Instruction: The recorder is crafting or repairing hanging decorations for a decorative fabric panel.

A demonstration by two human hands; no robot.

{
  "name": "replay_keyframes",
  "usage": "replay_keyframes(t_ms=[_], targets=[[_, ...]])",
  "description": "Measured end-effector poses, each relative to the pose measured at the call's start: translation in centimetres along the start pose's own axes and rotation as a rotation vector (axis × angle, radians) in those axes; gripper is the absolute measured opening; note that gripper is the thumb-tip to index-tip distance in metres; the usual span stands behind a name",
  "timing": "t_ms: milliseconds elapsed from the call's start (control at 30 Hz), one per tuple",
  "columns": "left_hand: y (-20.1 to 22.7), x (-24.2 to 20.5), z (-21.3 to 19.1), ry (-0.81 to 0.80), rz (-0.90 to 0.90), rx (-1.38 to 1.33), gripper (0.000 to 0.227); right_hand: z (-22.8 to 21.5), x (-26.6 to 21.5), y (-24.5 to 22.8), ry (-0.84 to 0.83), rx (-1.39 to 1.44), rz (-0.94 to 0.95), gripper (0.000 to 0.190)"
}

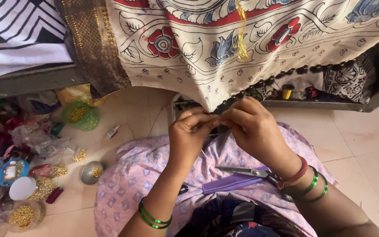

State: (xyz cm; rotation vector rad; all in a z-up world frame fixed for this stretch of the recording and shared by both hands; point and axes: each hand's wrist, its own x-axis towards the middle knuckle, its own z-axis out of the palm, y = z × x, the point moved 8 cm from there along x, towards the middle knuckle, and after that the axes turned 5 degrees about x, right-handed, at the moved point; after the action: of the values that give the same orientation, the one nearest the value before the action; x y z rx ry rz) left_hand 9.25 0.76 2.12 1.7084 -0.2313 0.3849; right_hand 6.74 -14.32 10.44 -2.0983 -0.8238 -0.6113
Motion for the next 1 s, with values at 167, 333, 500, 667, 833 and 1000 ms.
replay_keyframes(t_ms=[167, 333, 500, 667, 833, 1000], targets=[[-0.2, -0.4, 0.2, -0.059, -0.055, -0.091, 0.007, 0.1, 0.8, -1.0, 0.027, -0.014, -0.137, 0.022], [-2.3, -0.9, 0.3, -0.106, -0.216, -0.423, 0.005, 1.9, 0.4, 0.8, -0.027, 0.250, 0.067, 0.037], [1.5, -0.5, -1.9, 0.074, -0.031, 0.049, 0.004, 1.5, 0.3, -2.3, 0.022, -0.053, -0.259, 0.033], [9.0, -1.4, -1.3, 0.167, 0.440, 0.695, 0.012, 1.6, 0.6, -3.0, 0.016, -0.224, -0.306, 0.036], [7.6, -0.2, -1.0, 0.049, 0.460, 0.429, 0.011, 0.5, -0.1, -0.1, 0.057, 0.008, -0.158, 0.024], [3.7, 0.8, -0.4, -0.201, 0.111, -0.183, 0.005, 0.8, -1.2, 3.1, -0.028, 0.637, 0.265, 0.026]])
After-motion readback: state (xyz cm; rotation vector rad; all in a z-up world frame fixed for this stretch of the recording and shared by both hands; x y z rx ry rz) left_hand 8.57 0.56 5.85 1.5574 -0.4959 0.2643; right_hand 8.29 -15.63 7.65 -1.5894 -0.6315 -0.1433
